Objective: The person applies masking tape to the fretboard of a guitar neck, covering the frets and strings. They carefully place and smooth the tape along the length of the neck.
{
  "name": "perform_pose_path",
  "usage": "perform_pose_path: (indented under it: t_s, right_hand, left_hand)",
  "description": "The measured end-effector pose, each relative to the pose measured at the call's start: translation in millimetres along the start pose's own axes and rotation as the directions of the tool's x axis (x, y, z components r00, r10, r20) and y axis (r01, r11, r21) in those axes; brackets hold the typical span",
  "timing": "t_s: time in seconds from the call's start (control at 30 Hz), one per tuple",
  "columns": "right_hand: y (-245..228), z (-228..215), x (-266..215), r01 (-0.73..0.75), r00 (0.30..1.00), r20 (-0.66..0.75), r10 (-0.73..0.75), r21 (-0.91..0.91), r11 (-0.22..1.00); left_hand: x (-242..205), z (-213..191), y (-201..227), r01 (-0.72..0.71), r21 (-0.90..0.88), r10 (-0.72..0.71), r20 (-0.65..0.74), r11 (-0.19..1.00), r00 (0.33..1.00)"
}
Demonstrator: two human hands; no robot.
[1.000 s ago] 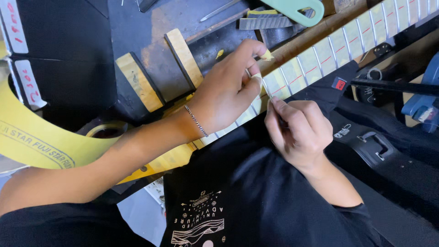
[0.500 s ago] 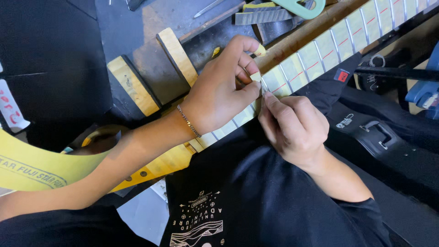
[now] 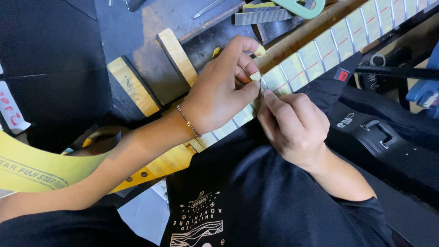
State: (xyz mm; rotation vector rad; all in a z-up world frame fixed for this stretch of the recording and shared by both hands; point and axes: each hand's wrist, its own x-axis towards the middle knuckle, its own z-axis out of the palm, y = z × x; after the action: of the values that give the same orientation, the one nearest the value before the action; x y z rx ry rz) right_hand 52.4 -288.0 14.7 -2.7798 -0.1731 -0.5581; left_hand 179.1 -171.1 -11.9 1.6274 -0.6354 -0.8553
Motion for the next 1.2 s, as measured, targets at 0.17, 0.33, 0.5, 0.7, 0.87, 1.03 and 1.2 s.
perform_pose_path:
  t_s: [0.17,0.33,0.5,0.7,0.87,1.03,1.2]
  right_hand:
    - [-3.0,-1.8,2.1,-0.011,1.000,0.017,0.012,-0.022,1.000]
    - [-6.9,-3.6,4.4,-0.043,0.998,0.034,0.045,-0.055,0.998]
    - [-9.6,-5.7,3.3,-0.074,0.996,0.039,0.076,-0.051,0.996]
    - [-11.1,-10.3,0.2,-0.071,0.996,0.056,0.074,-0.053,0.996]
    - [-11.8,-13.4,-3.4,-0.088,0.994,0.065,0.093,-0.064,0.994]
    - [-11.7,-17.7,-8.1,-0.108,0.989,0.100,0.110,-0.025,0.994]
    - [-14.0,-21.6,-14.0,-0.113,0.988,0.098,0.119,-0.059,0.992]
  left_hand:
    - [0.0,-0.2,-0.8,-0.012,-0.002,0.012,-0.002,1.000,1.000]
    - [-0.6,-1.3,1.5,0.003,0.006,-0.003,0.003,1.000,1.000]
    - [-0.2,-1.4,2.6,0.007,0.010,-0.007,0.004,1.000,1.000]
    - [-0.6,-1.0,0.5,-0.009,0.009,0.010,-0.002,1.000,1.000]
    - [-0.6,-1.6,2.2,0.005,0.003,-0.005,0.007,1.000,1.000]
    - [-0.4,-1.0,1.6,0.005,0.000,-0.005,-0.002,1.000,1.000]
    - [-0.9,-1.1,0.9,-0.009,-0.014,0.009,0.003,1.000,1.000]
